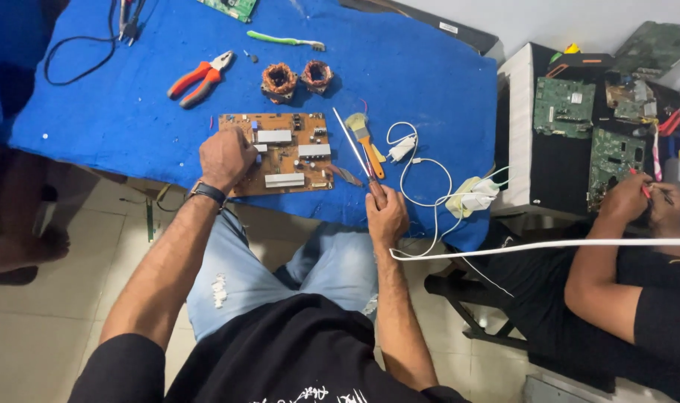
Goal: Using a small screwdriver to scrape the surface coating or residue off a printed circuit board.
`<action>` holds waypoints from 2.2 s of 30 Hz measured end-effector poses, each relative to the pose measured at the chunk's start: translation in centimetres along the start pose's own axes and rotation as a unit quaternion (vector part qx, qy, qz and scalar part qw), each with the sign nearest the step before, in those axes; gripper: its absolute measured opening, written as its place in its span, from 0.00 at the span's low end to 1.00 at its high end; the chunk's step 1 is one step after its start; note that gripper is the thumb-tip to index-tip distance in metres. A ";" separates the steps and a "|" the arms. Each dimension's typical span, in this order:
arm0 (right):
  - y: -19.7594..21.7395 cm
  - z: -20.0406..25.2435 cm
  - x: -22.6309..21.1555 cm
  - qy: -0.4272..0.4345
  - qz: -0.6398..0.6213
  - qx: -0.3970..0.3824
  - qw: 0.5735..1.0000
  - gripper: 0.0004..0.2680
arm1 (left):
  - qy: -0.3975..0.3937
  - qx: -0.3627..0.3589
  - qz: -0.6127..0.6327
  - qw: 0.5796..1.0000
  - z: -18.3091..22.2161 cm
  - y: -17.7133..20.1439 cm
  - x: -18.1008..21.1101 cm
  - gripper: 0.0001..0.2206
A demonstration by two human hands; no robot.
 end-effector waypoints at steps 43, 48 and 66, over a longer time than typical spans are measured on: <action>-3.7 -0.1 -6.9 0.025 -0.072 -0.148 0.986 0.07 | 0.276 0.025 0.672 0.687 12.4 -1.7 1.4 0.19; -4.3 -0.1 -6.1 -0.015 -0.125 -0.169 0.978 0.07 | 0.215 0.035 0.495 0.841 13.4 3.8 5.9 0.17; -7.4 -1.8 -5.9 -0.145 -0.285 -0.265 0.910 0.15 | 0.126 0.054 0.544 0.828 16.9 4.7 8.7 0.11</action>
Point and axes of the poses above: each hand's wrist, its own z-axis away from the middle knuckle, its own y-axis out of the back of the hand, x = y × z, the point moved 9 cm from there along -z, towards the middle knuckle, and after that the axes turned 11 degrees about z, right-handed, at the moved point
